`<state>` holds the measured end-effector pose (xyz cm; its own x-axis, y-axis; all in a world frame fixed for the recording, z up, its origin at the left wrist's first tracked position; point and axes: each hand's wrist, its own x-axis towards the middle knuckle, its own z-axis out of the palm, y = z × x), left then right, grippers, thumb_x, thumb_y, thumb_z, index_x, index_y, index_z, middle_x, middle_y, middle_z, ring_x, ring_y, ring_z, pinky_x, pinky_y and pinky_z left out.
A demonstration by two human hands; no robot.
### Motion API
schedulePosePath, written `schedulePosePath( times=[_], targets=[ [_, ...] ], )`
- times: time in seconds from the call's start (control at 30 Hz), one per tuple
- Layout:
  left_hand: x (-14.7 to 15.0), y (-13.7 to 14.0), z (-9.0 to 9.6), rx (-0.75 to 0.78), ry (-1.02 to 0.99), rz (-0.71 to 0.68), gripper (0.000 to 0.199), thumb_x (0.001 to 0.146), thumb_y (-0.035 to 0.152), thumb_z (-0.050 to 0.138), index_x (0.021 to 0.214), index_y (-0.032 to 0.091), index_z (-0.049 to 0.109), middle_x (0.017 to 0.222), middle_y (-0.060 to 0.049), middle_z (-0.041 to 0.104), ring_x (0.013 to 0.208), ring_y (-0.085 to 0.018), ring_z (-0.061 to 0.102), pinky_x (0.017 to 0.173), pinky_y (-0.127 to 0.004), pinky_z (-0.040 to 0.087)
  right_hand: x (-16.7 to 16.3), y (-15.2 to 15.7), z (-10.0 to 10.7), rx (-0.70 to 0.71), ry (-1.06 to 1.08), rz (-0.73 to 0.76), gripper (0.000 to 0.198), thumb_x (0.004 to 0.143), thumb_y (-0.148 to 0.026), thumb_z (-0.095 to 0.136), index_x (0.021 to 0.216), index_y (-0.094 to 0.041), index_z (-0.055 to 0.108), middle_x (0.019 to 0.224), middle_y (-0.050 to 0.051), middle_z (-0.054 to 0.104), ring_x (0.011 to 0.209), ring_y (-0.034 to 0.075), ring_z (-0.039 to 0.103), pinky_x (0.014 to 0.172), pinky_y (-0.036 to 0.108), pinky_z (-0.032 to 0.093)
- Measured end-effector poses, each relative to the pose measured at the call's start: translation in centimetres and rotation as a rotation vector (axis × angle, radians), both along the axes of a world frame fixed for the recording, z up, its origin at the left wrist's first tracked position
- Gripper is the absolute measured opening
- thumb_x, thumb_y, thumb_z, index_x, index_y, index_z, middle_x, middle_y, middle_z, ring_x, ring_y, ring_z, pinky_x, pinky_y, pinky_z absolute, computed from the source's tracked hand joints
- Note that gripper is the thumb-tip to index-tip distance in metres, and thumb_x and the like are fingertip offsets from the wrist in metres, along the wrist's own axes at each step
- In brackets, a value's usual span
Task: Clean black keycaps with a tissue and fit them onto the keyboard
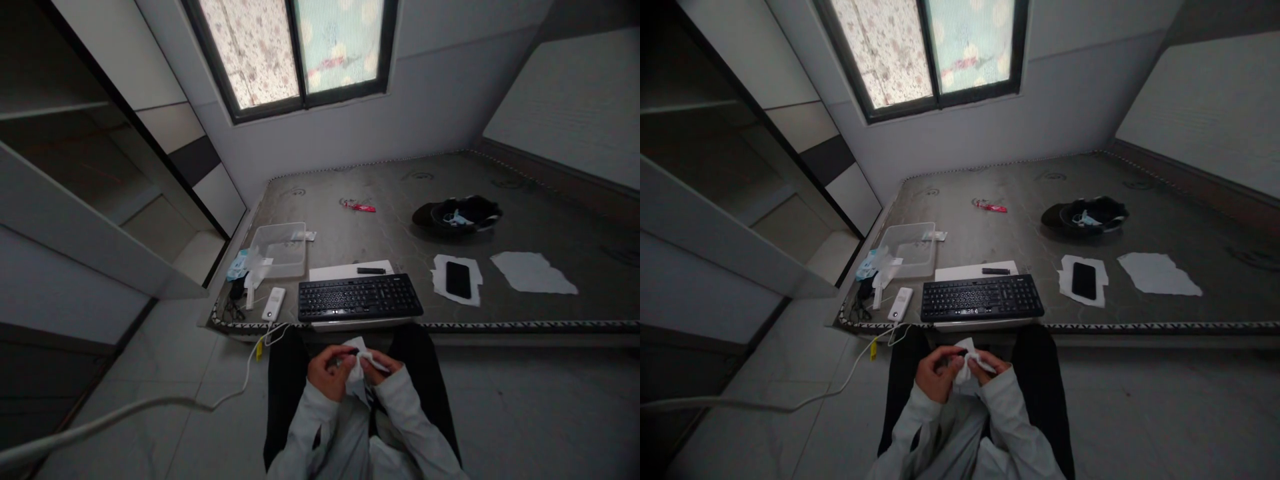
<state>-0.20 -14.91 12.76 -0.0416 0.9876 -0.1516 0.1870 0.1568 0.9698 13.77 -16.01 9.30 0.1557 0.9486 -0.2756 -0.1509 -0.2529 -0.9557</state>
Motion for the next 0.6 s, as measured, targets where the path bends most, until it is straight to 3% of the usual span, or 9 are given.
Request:
schedulePosePath(
  times=[0.2,0.33,0.43,0.6],
  targets=[
    [-0.6,0.5,-1.4,-0.130,-0.282,0.043,0.057,0.064,0.061,0.073,0.092,0.011,0.070,0.073,-0.005,0.071,0.029,0.001,0.035,0.030,-0.015,0.025,0.7,0.4,-0.7,0.038,-0.094,-0.040,0.051,0.061,-0.063,0.072,0.083,-0.017,0.073,0.073,0.007,0.073,0.065,0.021,0.066,0.061,0.028,0.054],
    [-1.4,1.2,-2.7,-0.117,-0.249,0.133,0.058,0.063,0.064,0.072,0.091,0.013,0.070,0.078,-0.004,0.071,0.028,0.002,0.037,0.029,-0.015,0.024,1.4,1.0,-3.1,0.055,-0.152,-0.083,0.046,0.059,-0.066,0.068,0.067,-0.021,0.064,0.054,0.000,0.061,0.051,0.016,0.055,0.050,0.025,0.046],
    [-2.1,2.0,-4.5,-0.132,-0.228,0.197,0.058,0.064,0.065,0.071,0.093,0.014,0.070,0.082,-0.005,0.072,0.027,0.002,0.037,0.028,-0.015,0.024,0.9,1.2,-4.5,0.044,-0.168,-0.118,0.042,0.059,-0.063,0.065,0.069,-0.023,0.062,0.057,0.001,0.063,0.054,0.018,0.056,0.051,0.027,0.046],
    [-2.9,4.1,-7.8,-0.118,-0.155,0.284,0.057,0.063,0.062,0.071,0.094,0.014,0.072,0.079,-0.004,0.071,0.031,0.000,0.039,0.031,-0.016,0.031,-1.5,0.8,-5.6,0.053,-0.178,-0.051,0.023,0.063,-0.048,0.058,0.064,-0.025,0.056,0.054,-0.003,0.057,0.053,0.016,0.051,0.054,0.026,0.043]
  ],
)
